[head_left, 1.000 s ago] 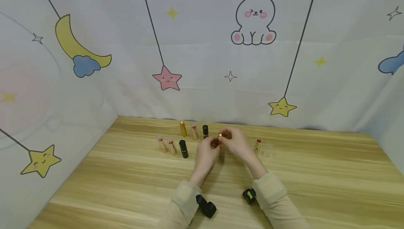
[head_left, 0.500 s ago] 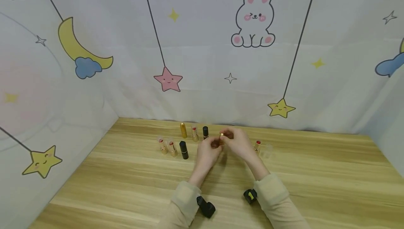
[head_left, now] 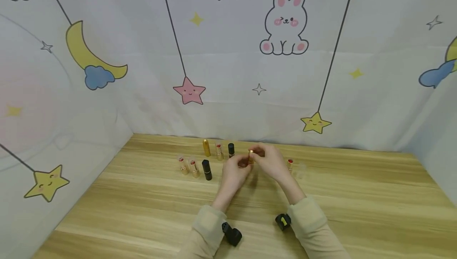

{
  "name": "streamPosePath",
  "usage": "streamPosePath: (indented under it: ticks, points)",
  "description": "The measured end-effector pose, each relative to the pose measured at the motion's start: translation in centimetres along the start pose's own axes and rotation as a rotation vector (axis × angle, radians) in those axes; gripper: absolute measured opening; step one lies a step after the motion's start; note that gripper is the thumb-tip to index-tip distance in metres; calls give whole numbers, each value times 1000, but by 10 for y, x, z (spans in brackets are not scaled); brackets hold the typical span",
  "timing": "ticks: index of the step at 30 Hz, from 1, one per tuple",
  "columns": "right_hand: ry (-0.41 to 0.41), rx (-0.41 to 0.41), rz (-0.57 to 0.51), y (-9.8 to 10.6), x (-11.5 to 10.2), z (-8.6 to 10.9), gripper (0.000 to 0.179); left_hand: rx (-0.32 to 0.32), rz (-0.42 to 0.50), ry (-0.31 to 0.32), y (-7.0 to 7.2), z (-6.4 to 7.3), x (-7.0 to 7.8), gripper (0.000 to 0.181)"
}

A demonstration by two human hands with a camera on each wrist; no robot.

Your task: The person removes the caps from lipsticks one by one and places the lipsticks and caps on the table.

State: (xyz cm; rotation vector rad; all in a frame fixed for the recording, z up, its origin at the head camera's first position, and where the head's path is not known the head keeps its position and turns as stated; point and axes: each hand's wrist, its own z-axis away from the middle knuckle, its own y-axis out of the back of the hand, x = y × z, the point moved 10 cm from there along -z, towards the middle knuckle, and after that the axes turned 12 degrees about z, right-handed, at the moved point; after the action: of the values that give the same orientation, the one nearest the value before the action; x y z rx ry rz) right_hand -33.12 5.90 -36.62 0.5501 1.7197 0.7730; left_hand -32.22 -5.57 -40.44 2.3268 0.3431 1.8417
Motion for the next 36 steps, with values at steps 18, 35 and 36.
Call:
streamPosePath:
  ticks: [18,35,36]
  points:
    - [2,17,-15,13,-4,8,22,-23,5,-7,-2,3,10,24]
    - [-26,19,-12,21,-3,12,22,-64,46,-8,-5,5,18,23]
    - [-25,20,-12,22,-3,12,22,-67,50,-11,-5,5,19,24]
